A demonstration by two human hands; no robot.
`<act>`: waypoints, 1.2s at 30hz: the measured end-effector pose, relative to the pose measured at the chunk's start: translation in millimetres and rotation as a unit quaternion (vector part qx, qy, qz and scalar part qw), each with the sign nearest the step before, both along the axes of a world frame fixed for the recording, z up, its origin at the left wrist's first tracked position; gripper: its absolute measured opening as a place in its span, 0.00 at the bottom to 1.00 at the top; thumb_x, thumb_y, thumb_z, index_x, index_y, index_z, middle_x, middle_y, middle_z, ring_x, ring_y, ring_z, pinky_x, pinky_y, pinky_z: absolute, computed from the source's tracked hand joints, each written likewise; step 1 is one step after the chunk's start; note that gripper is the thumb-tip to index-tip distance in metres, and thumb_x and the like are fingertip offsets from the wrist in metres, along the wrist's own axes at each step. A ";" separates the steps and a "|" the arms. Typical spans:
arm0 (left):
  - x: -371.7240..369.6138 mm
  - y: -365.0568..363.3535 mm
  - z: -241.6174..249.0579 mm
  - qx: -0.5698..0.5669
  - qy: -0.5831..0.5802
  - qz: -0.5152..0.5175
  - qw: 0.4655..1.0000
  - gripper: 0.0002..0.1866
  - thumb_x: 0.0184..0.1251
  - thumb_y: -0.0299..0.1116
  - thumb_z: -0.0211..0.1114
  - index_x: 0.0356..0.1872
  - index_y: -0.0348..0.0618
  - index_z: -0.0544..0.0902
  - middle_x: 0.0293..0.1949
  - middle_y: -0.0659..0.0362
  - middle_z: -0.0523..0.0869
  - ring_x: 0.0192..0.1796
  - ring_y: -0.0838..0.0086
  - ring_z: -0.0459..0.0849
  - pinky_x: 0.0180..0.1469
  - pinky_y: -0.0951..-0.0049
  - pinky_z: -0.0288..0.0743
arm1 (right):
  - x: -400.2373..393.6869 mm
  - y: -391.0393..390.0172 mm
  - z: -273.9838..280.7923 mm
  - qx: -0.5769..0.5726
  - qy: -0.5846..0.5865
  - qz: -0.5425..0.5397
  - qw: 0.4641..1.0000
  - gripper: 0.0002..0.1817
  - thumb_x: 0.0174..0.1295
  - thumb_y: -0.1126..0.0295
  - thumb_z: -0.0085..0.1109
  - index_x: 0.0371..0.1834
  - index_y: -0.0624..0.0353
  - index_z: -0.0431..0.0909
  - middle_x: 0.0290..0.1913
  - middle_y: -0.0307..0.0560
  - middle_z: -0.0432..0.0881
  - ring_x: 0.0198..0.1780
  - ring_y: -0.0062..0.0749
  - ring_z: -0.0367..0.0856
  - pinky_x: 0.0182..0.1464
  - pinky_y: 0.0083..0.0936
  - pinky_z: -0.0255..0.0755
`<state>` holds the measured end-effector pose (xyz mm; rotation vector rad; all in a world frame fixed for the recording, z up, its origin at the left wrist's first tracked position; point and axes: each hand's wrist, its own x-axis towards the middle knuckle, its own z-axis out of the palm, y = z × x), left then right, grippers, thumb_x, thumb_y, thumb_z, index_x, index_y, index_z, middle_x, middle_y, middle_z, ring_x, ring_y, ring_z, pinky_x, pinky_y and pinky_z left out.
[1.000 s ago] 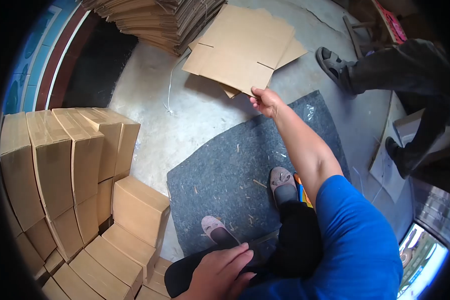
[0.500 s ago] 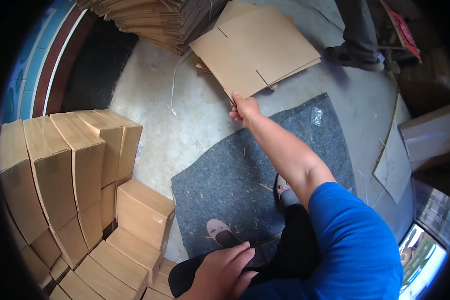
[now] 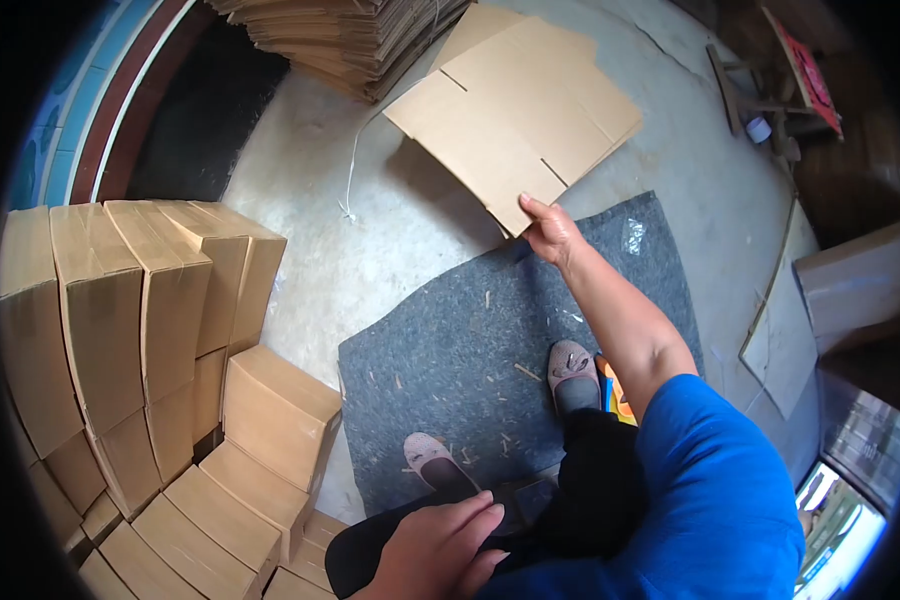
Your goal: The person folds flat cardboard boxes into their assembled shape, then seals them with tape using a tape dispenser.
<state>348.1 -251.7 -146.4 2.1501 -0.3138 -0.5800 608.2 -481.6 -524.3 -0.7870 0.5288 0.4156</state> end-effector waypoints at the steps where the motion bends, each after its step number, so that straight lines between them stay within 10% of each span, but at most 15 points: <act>1: -3.0 -1.1 1.9 -0.002 0.000 0.003 1.000 0.26 0.59 0.31 0.70 0.60 0.39 0.77 0.59 0.46 0.82 0.56 0.50 0.82 0.57 0.57 0.75 | -24.7 -16.8 10.3 0.002 0.005 0.032 0.999 0.25 0.64 0.71 0.67 0.64 0.60 0.73 0.60 0.48 0.81 0.61 0.39 0.80 0.67 0.40 0.72; 15: -64.4 -20.8 23.9 0.042 -0.007 -0.038 0.998 0.28 0.61 0.33 0.69 0.63 0.40 0.76 0.61 0.46 0.80 0.59 0.50 0.81 0.58 0.54 0.74 | -261.5 -95.6 48.7 0.001 0.083 0.471 0.878 0.25 0.62 0.74 0.69 0.64 0.60 0.77 0.57 0.43 0.85 0.59 0.28 0.81 0.65 0.31 0.72; 24: -95.6 -29.8 8.3 0.137 -0.053 -0.031 0.989 0.24 0.59 0.36 0.71 0.57 0.40 0.81 0.57 0.52 0.83 0.55 0.57 0.83 0.58 0.60 0.75 | -261.5 -75.6 57.7 -0.202 0.050 0.560 0.802 0.27 0.63 0.72 0.70 0.65 0.66 0.75 0.58 0.49 0.84 0.59 0.37 0.82 0.65 0.33 0.72; 30: -103.4 -19.4 -20.1 0.250 0.057 -0.034 0.966 0.24 0.63 0.37 0.67 0.60 0.40 0.79 0.59 0.50 0.82 0.61 0.54 0.80 0.64 0.58 0.71 | -243.4 -72.9 51.6 -0.439 -0.028 0.603 0.665 0.37 0.57 0.49 0.73 0.55 0.74 0.76 0.46 0.63 0.86 0.45 0.48 0.88 0.45 0.36 0.82; 33: -76.5 -18.8 -59.7 0.211 0.222 -0.062 0.950 0.24 0.65 0.37 0.65 0.61 0.39 0.79 0.60 0.47 0.82 0.65 0.52 0.77 0.66 0.58 0.70 | -242.1 -71.6 63.8 -0.452 -0.058 0.632 0.627 0.33 0.57 0.52 0.69 0.51 0.75 0.76 0.39 0.62 0.87 0.30 0.45 0.88 0.31 0.34 0.82; 36: -73.8 -8.9 -178.9 0.209 0.192 0.188 0.940 0.29 0.68 0.39 0.63 0.68 0.37 0.72 0.64 0.43 0.77 0.69 0.53 0.74 0.71 0.61 0.67 | -239.9 -81.4 61.6 -0.442 -0.075 0.641 0.623 0.33 0.56 0.53 0.69 0.54 0.73 0.76 0.40 0.61 0.87 0.32 0.45 0.88 0.33 0.34 0.82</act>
